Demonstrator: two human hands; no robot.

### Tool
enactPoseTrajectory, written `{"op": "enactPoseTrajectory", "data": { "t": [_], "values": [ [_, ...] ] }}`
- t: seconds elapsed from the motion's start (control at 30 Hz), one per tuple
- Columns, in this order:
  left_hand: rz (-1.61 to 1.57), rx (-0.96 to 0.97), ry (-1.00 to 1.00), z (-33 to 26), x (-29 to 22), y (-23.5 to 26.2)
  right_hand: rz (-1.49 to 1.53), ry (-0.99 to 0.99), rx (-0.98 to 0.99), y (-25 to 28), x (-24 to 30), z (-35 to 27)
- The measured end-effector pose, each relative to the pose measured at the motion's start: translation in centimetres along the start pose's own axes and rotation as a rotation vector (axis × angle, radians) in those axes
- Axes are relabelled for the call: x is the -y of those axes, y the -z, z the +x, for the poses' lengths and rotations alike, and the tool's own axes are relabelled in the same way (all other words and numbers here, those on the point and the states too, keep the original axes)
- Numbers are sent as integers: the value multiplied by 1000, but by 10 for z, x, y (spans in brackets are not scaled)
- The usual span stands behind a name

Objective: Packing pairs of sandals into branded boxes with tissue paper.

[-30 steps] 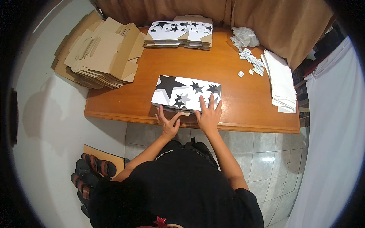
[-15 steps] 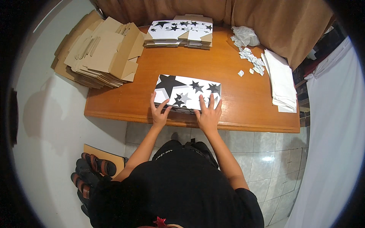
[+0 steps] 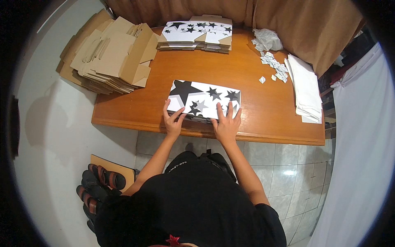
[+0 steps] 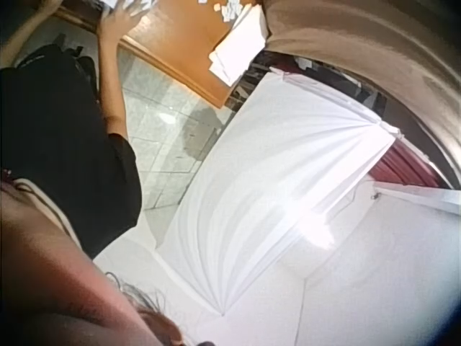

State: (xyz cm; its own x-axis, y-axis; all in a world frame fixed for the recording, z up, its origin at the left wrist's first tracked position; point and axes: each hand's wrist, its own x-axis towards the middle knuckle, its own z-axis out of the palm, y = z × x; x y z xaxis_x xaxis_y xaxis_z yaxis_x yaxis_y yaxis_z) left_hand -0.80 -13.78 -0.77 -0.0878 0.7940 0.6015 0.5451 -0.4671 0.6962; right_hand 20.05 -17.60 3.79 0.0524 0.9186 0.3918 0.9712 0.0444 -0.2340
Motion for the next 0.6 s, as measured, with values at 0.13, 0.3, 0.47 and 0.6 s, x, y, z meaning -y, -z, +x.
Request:
{"op": "enactPoseTrajectory", "data": {
  "t": [0.13, 0.3, 0.47, 0.6],
  "values": [
    [71, 10, -51, -3, 1, -1, -9, 31, -3, -1, -3, 0],
    [340, 89, -38, -18, 3, -4, -6, 65, 30, 2, -5, -2],
    [301, 115, -74, -16, 12, -8, 26, 76, 105, -5, -11, -2],
    [288, 166, -104, -16, 2, -5, -8, 26, 164, 7, 3, 1]
  ]
}}
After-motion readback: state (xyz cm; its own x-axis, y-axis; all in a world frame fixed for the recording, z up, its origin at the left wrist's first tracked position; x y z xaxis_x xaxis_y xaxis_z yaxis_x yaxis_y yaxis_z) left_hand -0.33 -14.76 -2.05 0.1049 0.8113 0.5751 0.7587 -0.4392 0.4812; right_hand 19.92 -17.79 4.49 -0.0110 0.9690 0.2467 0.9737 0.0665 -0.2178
